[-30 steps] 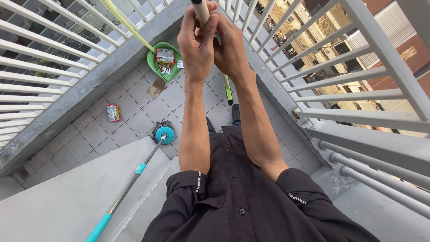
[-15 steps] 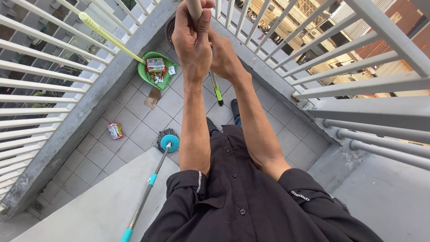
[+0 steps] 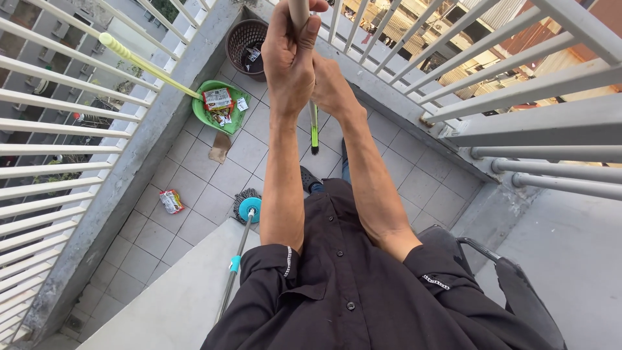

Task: Assembling the segments of a broom handle and attaching the broom head.

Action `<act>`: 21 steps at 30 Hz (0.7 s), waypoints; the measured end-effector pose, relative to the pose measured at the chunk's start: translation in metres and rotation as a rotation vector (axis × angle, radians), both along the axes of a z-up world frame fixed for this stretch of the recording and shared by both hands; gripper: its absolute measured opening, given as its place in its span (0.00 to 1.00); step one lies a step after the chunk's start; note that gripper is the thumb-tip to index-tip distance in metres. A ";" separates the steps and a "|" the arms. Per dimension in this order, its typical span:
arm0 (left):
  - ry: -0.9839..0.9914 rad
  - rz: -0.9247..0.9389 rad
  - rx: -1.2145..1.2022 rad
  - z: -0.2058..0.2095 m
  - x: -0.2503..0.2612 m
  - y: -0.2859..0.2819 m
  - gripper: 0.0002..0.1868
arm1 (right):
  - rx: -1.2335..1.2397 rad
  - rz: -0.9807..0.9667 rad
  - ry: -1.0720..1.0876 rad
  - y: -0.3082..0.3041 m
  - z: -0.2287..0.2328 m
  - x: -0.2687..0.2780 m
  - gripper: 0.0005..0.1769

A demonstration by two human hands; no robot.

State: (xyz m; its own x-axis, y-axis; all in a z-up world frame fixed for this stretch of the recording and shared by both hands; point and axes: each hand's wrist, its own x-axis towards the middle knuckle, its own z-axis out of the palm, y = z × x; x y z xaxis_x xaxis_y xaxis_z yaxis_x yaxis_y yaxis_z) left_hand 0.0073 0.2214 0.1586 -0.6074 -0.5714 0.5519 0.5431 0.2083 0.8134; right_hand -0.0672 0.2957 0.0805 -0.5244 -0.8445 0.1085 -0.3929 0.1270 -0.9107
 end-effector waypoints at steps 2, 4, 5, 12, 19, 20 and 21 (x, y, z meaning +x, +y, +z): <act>0.002 -0.013 -0.011 -0.003 -0.004 0.000 0.12 | -0.021 -0.019 -0.004 0.003 -0.001 -0.002 0.15; -0.015 -0.020 0.003 -0.007 -0.007 0.001 0.12 | -0.053 -0.048 0.042 0.006 0.001 -0.003 0.15; -0.015 -0.021 0.004 -0.009 -0.009 0.001 0.12 | -0.052 -0.050 0.042 0.007 -0.003 -0.004 0.15; 0.005 -0.084 0.039 -0.020 -0.032 0.002 0.10 | -0.028 -0.129 0.035 0.012 -0.014 -0.027 0.09; 0.011 -0.085 0.089 -0.028 -0.058 0.003 0.07 | -0.065 -0.127 0.011 0.011 -0.020 -0.054 0.09; 0.012 -0.079 0.084 -0.032 -0.062 0.002 0.07 | -0.069 -0.121 0.011 0.009 -0.022 -0.058 0.09; 0.021 -0.079 0.088 -0.036 -0.067 0.001 0.07 | -0.085 -0.113 0.003 0.008 -0.025 -0.063 0.10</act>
State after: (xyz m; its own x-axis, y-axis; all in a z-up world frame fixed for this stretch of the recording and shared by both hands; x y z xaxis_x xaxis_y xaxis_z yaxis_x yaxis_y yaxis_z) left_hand -0.0596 0.2226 0.1224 -0.6416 -0.5688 0.5146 0.5719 0.0925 0.8151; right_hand -0.1302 0.3038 0.0553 -0.6155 -0.7676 0.1786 -0.3832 0.0934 -0.9189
